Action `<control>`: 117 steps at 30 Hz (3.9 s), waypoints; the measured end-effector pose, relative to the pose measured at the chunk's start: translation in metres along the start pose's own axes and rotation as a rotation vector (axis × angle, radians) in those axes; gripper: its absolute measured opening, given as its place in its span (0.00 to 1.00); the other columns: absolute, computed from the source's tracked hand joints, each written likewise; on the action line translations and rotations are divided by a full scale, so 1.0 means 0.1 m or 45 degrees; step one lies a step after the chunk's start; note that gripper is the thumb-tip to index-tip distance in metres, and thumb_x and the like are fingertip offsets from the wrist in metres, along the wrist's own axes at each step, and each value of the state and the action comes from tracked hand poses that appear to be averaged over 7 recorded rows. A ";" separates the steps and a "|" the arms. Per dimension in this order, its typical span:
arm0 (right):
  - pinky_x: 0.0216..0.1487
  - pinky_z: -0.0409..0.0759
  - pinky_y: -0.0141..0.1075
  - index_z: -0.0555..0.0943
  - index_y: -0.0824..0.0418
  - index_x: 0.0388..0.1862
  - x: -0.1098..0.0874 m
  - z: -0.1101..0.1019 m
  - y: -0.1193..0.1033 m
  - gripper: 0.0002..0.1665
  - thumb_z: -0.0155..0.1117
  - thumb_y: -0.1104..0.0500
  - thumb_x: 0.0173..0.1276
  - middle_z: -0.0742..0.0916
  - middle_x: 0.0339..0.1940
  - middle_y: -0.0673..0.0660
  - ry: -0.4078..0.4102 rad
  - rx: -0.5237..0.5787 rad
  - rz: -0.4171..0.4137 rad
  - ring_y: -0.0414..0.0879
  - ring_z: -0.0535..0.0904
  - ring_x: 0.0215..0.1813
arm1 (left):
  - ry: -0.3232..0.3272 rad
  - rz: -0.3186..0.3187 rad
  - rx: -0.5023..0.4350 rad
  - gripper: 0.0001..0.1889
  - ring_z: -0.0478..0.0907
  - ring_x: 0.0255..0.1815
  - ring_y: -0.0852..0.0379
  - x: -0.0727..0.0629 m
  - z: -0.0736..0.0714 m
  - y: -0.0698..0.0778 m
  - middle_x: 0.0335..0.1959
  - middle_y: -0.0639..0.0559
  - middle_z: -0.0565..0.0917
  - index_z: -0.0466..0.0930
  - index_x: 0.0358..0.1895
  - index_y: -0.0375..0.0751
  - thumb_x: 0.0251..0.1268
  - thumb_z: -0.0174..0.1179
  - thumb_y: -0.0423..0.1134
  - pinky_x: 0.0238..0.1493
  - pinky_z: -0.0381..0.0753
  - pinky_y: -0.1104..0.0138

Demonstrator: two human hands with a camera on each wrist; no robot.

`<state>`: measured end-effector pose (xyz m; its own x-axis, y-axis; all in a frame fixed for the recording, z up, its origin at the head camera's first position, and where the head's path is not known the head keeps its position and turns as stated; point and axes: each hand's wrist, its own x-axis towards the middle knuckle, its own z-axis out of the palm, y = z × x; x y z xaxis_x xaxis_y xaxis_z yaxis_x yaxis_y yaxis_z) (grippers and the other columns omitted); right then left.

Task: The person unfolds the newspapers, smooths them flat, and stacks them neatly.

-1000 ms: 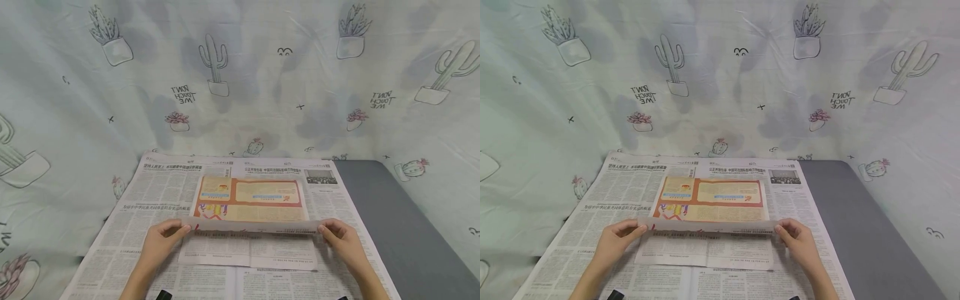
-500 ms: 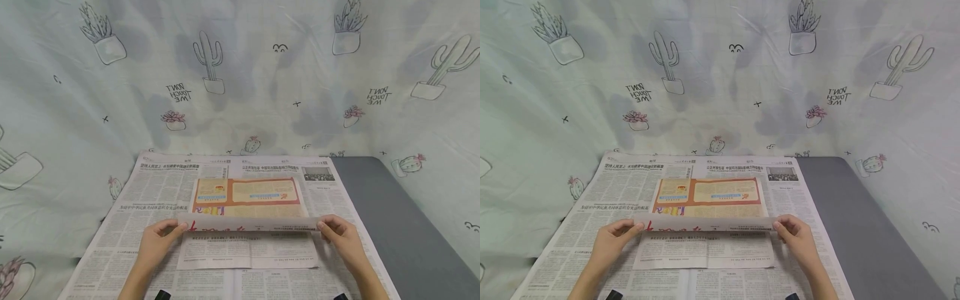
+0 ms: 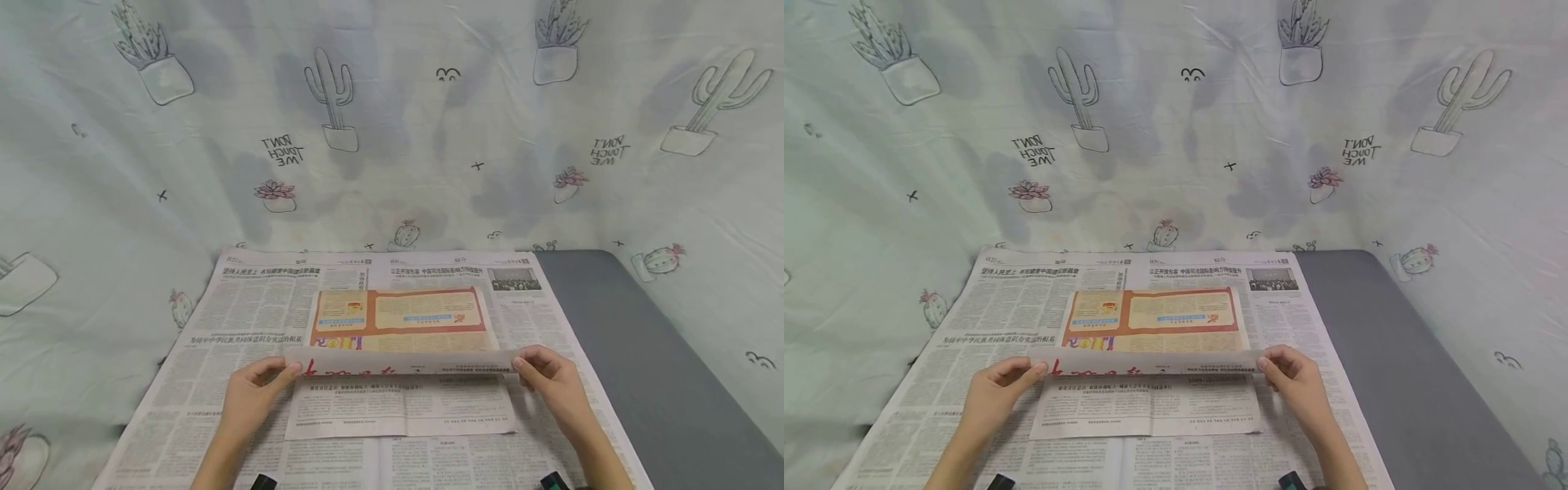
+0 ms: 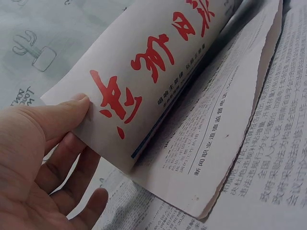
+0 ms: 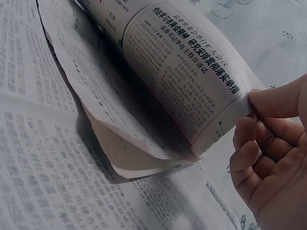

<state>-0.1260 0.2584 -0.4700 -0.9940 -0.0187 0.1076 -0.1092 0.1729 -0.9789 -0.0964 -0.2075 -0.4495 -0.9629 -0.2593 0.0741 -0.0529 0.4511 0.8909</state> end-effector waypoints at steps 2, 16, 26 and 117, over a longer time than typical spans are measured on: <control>0.27 0.75 0.35 0.80 0.71 0.40 0.00 0.01 -0.01 0.10 0.64 0.62 0.72 0.79 0.27 0.71 0.005 0.004 -0.016 0.46 0.75 0.26 | 0.001 0.000 -0.011 0.18 0.79 0.52 0.64 -0.01 -0.02 0.01 0.47 0.49 0.86 0.88 0.41 0.40 0.57 0.72 0.51 0.50 0.73 0.79; 0.25 0.71 0.35 0.78 0.74 0.37 0.05 -0.09 -0.38 0.05 0.61 0.69 0.71 0.78 0.22 0.58 0.071 0.121 -0.236 0.46 0.72 0.24 | 0.015 0.094 -0.078 0.16 0.77 0.55 0.66 0.06 -0.21 0.44 0.45 0.51 0.85 0.87 0.42 0.35 0.60 0.72 0.46 0.57 0.75 0.66; 0.25 0.67 0.34 0.77 0.75 0.38 0.38 -0.17 -0.74 0.04 0.58 0.72 0.72 0.77 0.23 0.58 0.055 0.236 -0.445 0.46 0.69 0.25 | -0.001 0.126 -0.001 0.23 0.76 0.55 0.62 0.33 -0.37 0.88 0.46 0.54 0.86 0.86 0.48 0.38 0.59 0.70 0.54 0.52 0.76 0.65; 0.31 0.84 0.38 0.86 0.73 0.42 1.08 0.22 0.20 0.17 0.73 0.59 0.62 0.87 0.31 0.59 -0.204 -0.260 0.350 0.47 0.83 0.30 | -0.020 0.143 0.154 0.14 0.84 0.38 0.51 1.33 0.21 -0.11 0.41 0.43 0.86 0.84 0.53 0.36 0.68 0.65 0.39 0.36 0.82 0.69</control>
<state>-0.2351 0.2383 -0.4817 -0.9754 -0.0951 -0.1990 0.1482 0.3854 -0.9108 -0.2291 -0.2290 -0.4584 -0.9686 -0.1882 0.1623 0.0248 0.5763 0.8168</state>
